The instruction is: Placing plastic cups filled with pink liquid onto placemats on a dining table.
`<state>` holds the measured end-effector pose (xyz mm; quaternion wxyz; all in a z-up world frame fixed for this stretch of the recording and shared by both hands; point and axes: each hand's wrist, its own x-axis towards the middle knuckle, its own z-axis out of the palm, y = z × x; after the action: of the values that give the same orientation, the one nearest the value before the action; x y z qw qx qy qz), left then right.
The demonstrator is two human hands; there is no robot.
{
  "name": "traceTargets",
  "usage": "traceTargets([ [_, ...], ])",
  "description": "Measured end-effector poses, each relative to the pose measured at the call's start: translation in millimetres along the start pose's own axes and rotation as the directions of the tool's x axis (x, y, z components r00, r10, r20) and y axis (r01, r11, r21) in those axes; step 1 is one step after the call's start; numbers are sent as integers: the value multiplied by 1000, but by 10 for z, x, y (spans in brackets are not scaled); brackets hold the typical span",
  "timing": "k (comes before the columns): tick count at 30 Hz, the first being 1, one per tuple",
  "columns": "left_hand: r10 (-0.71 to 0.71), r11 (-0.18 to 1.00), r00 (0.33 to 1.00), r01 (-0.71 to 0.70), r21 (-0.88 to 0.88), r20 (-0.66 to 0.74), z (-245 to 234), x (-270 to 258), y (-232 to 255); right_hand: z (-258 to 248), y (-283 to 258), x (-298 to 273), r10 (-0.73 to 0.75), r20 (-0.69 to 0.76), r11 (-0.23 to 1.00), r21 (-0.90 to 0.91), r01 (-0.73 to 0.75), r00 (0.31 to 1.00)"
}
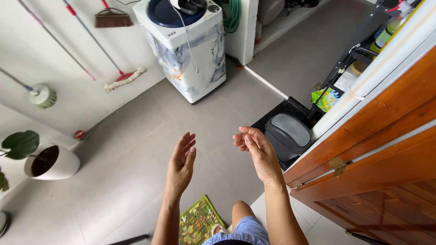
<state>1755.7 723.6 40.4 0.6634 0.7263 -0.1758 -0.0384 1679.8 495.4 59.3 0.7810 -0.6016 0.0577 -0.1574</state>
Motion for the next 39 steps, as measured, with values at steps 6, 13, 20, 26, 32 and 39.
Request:
traceTargets([
  [6,-49,998,999,50,-39,19,58,873,-165,-40,183,911,-8,-26,1000,13,8,1000],
  [13,-5,998,1000,5,-66,2,284,2278,-631,-310,470,2575,-80,-4,997,-3,80,997],
  [20,43,992,999,-43,-115,1,862,3970,-905,-810,571,4313,-146,23,988,-49,147,989],
  [26,-8,992,997,17,-124,75,1269,5257,-1249,-1170,571,5325,-87,-84,991,-104,78,993],
  [32,42,993,967,-14,-115,250,1673,6613,-1533,-1619,811,6234,-115,-243,989,-119,88,963],
  [39,99,983,867,-7,-186,488,2373,8303,-1632,-2086,887,7448,-212,-418,972,-180,149,883],
])
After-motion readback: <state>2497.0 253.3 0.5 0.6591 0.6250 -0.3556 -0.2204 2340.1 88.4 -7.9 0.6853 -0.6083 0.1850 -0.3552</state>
